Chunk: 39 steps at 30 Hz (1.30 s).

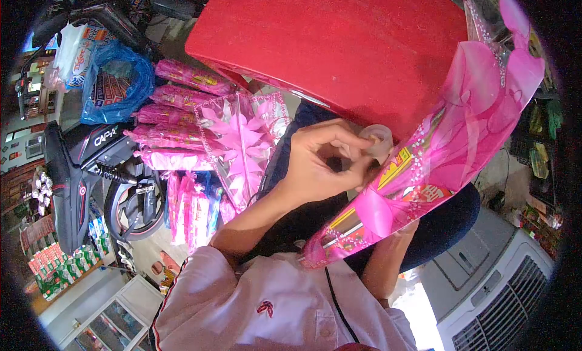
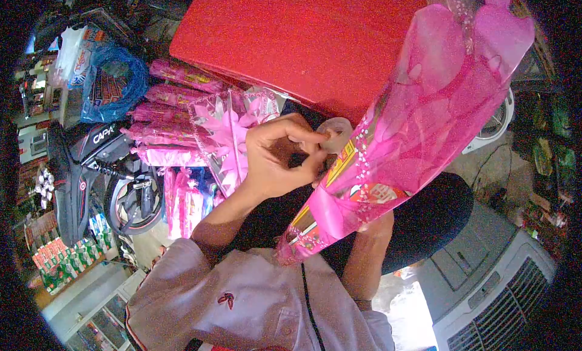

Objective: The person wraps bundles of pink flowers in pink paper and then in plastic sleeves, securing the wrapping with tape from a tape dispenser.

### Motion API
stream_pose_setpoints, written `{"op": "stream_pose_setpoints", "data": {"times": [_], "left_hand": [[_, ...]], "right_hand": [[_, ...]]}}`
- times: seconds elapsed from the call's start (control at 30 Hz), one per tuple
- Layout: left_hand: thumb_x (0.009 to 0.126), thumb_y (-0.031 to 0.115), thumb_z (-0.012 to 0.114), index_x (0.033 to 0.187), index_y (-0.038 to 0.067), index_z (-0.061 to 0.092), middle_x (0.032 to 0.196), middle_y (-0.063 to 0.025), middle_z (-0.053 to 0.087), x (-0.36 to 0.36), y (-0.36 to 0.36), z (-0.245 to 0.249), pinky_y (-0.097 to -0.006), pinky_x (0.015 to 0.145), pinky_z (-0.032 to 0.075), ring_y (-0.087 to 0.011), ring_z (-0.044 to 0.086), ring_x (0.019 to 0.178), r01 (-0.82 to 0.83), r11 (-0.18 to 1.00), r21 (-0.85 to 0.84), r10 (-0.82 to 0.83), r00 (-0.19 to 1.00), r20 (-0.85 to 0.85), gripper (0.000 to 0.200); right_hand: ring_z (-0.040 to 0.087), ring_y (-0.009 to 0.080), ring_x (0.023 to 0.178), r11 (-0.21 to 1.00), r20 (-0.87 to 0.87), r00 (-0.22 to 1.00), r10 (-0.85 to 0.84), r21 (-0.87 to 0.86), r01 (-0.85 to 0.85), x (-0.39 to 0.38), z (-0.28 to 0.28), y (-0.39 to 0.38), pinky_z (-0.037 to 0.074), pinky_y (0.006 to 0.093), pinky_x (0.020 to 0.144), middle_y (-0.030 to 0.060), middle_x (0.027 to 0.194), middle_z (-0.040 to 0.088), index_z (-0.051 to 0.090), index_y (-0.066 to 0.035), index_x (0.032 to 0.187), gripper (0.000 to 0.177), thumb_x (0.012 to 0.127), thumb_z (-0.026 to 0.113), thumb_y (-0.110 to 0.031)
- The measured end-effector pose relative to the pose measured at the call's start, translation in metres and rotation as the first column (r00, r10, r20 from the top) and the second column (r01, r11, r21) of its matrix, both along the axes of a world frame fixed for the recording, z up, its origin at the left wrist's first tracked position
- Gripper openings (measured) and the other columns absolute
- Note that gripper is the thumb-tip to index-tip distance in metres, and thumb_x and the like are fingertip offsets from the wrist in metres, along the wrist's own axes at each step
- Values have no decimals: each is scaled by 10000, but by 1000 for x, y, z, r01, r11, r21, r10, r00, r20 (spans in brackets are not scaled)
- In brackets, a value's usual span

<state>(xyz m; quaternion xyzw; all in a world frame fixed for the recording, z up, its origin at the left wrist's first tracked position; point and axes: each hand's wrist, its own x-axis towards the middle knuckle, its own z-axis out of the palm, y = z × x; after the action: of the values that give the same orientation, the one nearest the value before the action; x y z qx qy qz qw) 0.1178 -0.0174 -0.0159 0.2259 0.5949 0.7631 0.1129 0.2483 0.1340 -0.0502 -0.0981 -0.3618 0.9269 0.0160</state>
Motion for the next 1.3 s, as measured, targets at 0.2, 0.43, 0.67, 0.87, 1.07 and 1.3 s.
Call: {"op": "stream_pose_setpoints", "data": {"times": [0.2,0.43,0.67,0.87,1.07,1.3], "left_hand": [[748,-131,705,907,-46,703,790,-73,639,1,1,-2,-235,631,446,-93,568,696,-10,1000,-10,11,999,39,180],[748,-135,687,915,-35,699,800,-66,632,-1,-1,-5,-229,649,451,-95,579,717,-10,1000,-14,10,1000,-12,195],[745,-124,711,939,-19,691,842,-62,648,2,0,-6,-214,653,474,-72,608,738,-5,1000,-15,5,1000,-8,221],[756,-119,710,941,-7,688,833,-54,640,0,1,-7,-208,654,485,-60,613,737,-2,1000,-12,2,1000,-29,218],[755,-115,706,943,-6,692,824,-52,632,1,1,-10,-211,644,484,-67,622,752,-11,1000,-24,11,1000,-23,217],[759,-111,700,935,-8,696,836,-56,632,0,0,-4,-212,643,488,-67,628,758,0,1000,-17,-1,999,-36,204]], "right_hand": [[648,371,990,1000,-27,1000,14,-21,-15,-1,-3,2,548,500,850,243,1180,594,347,-8,1475,833,936,532,-616],[642,377,1011,999,-48,998,29,-38,-31,0,-5,3,541,513,870,243,1204,586,347,-9,1474,825,939,530,-611],[635,383,1033,999,-65,997,33,-39,-36,2,-7,3,534,526,890,244,1228,577,347,-9,1473,818,943,529,-606],[630,388,1052,998,-81,996,40,-45,-44,1,-9,5,528,536,908,245,1249,569,347,-10,1472,812,946,528,-601],[625,393,1070,997,-94,994,46,-57,-52,3,-10,4,522,547,925,245,1270,562,348,-10,1471,805,949,527,-596],[619,400,1092,996,-111,992,54,-71,-62,3,-14,4,515,560,945,246,1294,553,348,-11,1470,798,952,525,-591]]}}
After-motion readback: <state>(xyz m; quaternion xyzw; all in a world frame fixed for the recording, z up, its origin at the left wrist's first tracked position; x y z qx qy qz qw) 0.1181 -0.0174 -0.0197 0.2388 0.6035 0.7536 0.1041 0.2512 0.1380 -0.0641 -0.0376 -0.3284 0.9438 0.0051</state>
